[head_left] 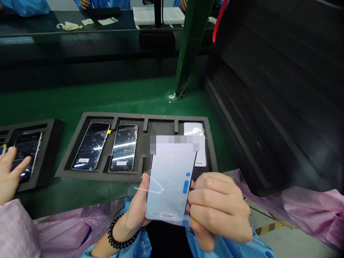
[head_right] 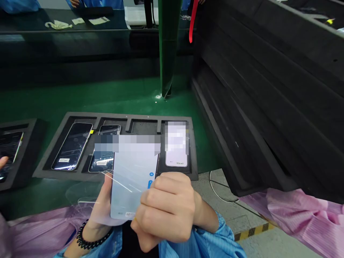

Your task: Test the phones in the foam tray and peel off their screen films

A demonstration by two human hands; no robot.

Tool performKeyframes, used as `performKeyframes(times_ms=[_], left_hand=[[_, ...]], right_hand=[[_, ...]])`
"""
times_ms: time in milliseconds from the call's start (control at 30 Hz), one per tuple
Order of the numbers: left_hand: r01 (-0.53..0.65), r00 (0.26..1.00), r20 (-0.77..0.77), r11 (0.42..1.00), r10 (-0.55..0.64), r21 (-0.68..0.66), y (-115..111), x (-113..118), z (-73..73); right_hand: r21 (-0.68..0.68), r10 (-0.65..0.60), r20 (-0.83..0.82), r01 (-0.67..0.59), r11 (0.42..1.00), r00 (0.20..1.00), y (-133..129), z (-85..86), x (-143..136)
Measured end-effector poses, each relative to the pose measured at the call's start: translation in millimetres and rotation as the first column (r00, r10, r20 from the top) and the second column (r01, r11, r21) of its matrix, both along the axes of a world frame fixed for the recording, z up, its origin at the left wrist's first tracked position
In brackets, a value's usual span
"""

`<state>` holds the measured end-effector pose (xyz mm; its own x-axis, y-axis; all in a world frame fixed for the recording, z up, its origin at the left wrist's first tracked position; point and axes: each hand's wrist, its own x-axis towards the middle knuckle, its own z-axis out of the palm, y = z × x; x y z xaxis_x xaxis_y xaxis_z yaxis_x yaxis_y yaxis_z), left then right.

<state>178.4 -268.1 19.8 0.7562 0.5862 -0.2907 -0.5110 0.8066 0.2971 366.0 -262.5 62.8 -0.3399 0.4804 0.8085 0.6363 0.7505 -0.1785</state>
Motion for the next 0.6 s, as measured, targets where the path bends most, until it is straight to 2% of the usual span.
performKeyframes(times_ms=[100,167,233,300,400,500,600], left_hand=[[0.013,1.0,-0.018,1.0,-0.013,-0.002,-1.8,-1.1,-2.1],[0.038,0.999,-0.019,0.999,-0.037,0.011,1.1,-1.6,3.3],[0.056,0.998,-0.01,0.998,-0.056,0.02,5.4,-2.3,11.1],[0.058,0.998,-0.004,0.998,-0.058,0.018,9.1,-3.2,18.5],[0.062,0.998,-0.004,0.998,-0.062,0.007,11.5,-3.3,25.3],[0.088,0.996,-0.008,0.996,-0.088,0.011,11.1,-1.8,27.9],[0.085,0.996,-0.024,0.996,-0.085,0.023,10.8,-0.5,29.2]], right_hand=[[0.089,0.047,-0.22,-0.028,0.996,0.974,5.8,13.3,-3.0],[0.111,0.056,-0.272,-0.027,0.993,0.961,8.9,20.5,-4.1],[0.118,0.01,-0.268,0.022,0.993,0.963,11.2,26.3,-3.1],[0.092,-0.097,-0.202,0.117,0.989,0.975,12.8,31.4,-0.7],[-0.017,-0.226,-0.085,0.225,0.974,0.97,14.1,38.4,2.9],[-0.084,-0.245,-0.081,0.238,0.968,0.966,13.5,42.4,3.9],[-0.05,-0.233,-0.106,0.229,0.972,0.967,12.2,42.3,2.9]])
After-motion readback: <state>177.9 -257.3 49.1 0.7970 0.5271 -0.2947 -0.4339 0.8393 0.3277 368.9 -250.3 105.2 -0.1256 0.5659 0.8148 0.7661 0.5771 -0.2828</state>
